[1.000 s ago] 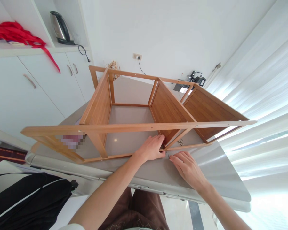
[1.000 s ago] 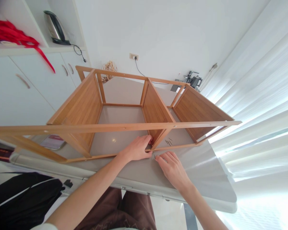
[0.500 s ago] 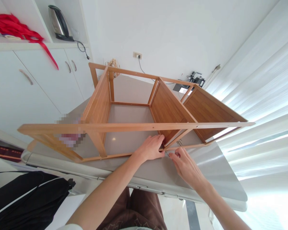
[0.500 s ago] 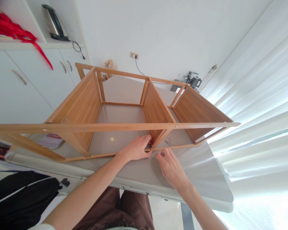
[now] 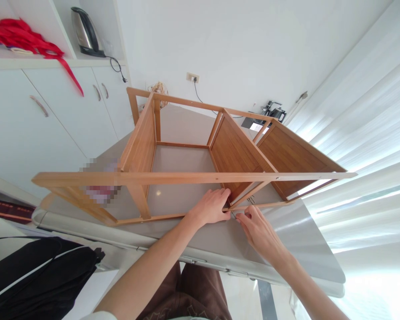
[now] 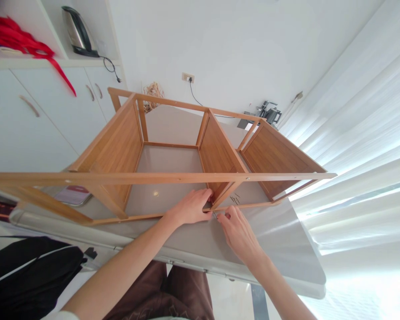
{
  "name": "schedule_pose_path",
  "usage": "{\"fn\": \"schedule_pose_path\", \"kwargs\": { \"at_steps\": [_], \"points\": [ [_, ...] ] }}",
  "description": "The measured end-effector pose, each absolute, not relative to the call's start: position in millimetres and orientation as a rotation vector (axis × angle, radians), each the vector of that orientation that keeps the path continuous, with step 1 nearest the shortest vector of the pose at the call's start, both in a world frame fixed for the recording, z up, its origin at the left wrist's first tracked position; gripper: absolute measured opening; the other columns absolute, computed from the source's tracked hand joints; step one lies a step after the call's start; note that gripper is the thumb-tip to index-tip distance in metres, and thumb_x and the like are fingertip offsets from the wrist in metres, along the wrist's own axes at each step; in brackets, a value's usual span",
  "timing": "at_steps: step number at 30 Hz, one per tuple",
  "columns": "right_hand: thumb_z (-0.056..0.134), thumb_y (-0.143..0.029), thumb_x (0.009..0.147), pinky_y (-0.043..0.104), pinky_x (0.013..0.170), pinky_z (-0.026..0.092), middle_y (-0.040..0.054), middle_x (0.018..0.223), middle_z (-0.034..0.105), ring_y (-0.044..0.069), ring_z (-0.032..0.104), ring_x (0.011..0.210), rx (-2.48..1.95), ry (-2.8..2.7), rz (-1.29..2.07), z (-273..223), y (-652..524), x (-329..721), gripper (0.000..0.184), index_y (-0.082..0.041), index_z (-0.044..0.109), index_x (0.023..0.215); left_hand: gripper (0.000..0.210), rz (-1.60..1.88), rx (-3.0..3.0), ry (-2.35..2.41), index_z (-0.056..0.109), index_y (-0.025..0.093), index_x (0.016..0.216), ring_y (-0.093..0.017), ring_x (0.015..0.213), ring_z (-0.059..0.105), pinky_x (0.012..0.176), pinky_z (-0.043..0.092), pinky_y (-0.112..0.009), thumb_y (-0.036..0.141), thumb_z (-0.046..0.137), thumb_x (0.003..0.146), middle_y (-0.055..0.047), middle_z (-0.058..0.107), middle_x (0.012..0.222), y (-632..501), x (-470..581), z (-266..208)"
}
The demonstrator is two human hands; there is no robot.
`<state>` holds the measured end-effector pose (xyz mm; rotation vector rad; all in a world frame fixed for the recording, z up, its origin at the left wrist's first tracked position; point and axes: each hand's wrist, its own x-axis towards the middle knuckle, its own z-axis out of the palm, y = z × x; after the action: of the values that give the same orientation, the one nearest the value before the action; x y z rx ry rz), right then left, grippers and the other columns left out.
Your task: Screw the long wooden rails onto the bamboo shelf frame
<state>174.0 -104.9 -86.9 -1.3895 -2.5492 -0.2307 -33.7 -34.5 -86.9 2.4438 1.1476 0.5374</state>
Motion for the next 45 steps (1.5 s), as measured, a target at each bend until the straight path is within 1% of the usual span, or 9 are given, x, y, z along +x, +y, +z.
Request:
{"fn": "schedule_pose_path", "kwargs": {
  "at_steps": [6, 11, 19, 27, 30, 35, 40, 45],
  "points": [
    [0.042, -0.014, 0.097, 0.030, 0.066, 0.042, 0.0062, 0.090, 0.046, 0.019, 0.047, 0.078, -1.409, -2.552, -0.208, -88.9, -105.1, 174.1, 0.021, -0.020, 0.061, 0.092, 0.030, 0.567, 2.440, 1.123, 0.045, 0.023, 0.096, -0.026, 0.098, 0.065, 0.082, 0.045, -0.036, 0.035, 0.065, 0.079, -0.005, 0.067, 0.106, -34.3, -34.4, -88.0],
    [0.042, -0.014, 0.097, 0.031, 0.066, 0.041, 0.0061, 0.089, 0.045, 0.019, 0.047, 0.078, -1.417, -2.541, -0.229, -88.8, -106.2, 171.7, 0.021, -0.020, 0.061, 0.091, 0.030, 0.564, 2.444, 1.124, 0.045, 0.023, 0.096, -0.027, 0.098, 0.065, 0.080, 0.045, -0.037, 0.035, 0.065, 0.078, -0.006, 0.067, 0.105, -34.3, -34.5, -87.0],
    [0.042, -0.016, 0.099, 0.030, 0.065, 0.038, 0.0053, 0.085, 0.043, 0.019, 0.045, 0.076, -1.481, -2.506, -0.243, -85.1, -109.8, 159.9, 0.022, -0.019, 0.061, 0.089, 0.031, 0.585, 2.441, 1.117, 0.044, 0.023, 0.095, -0.025, 0.097, 0.065, 0.080, 0.045, -0.036, 0.036, 0.067, 0.078, -0.004, 0.067, 0.105, -33.4, -34.6, -89.1],
    [0.043, -0.013, 0.097, 0.031, 0.068, 0.035, 0.0044, 0.083, 0.043, 0.018, 0.042, 0.073, -1.573, -2.480, -0.315, -88.2, -113.5, 152.2, 0.023, -0.018, 0.060, 0.082, 0.031, 0.608, 2.451, 1.117, 0.044, 0.023, 0.095, -0.025, 0.097, 0.065, 0.078, 0.044, -0.035, 0.036, 0.066, 0.077, -0.003, 0.067, 0.104, -32.9, -34.4, -91.3],
    [0.044, -0.015, 0.099, 0.031, 0.069, 0.036, 0.0051, 0.085, 0.046, 0.018, 0.044, 0.075, -1.554, -2.461, -0.294, -88.8, -114.4, 152.9, 0.023, -0.018, 0.062, 0.086, 0.031, 0.614, 2.448, 1.106, 0.044, 0.023, 0.095, -0.024, 0.096, 0.065, 0.078, 0.044, -0.035, 0.035, 0.066, 0.077, -0.003, 0.067, 0.104, -33.4, -35.0, -90.2],
    [0.048, -0.018, 0.099, 0.033, 0.075, 0.038, 0.0090, 0.098, 0.055, 0.021, 0.050, 0.087, -1.458, -2.415, -0.374, -88.4, -115.9, 158.7, 0.019, -0.019, 0.067, 0.097, 0.030, 0.568, 2.445, 1.125, 0.046, 0.023, 0.097, -0.025, 0.098, 0.064, 0.079, 0.044, -0.035, 0.036, 0.065, 0.078, -0.005, 0.067, 0.106, -35.1, -35.8, -86.5],
    [0.055, -0.016, 0.097, 0.035, 0.080, 0.038, 0.0052, 0.092, 0.065, 0.020, 0.055, 0.087, -1.307, -2.431, -0.493, -90.7, -115.5, 165.7, 0.016, -0.021, 0.068, 0.106, 0.029, 0.557, 2.450, 1.135, 0.046, 0.023, 0.098, -0.025, 0.097, 0.064, 0.081, 0.044, -0.035, 0.036, 0.064, 0.079, -0.006, 0.067, 0.106, -35.2, -34.9, -86.6],
    [0.059, -0.015, 0.095, 0.036, 0.086, 0.039, 0.0048, 0.094, 0.071, 0.021, 0.060, 0.093, -1.216, -2.388, -0.536, -95.2, -114.4, 170.3, 0.013, -0.019, 0.068, 0.103, 0.027, 0.596, 2.468, 1.122, 0.046, 0.022, 0.096, -0.023, 0.091, 0.064, 0.080, 0.044, -0.034, 0.034, 0.063, 0.078, -0.004, 0.067, 0.102, -33.9, -34.6, -89.3]
  ]
}}
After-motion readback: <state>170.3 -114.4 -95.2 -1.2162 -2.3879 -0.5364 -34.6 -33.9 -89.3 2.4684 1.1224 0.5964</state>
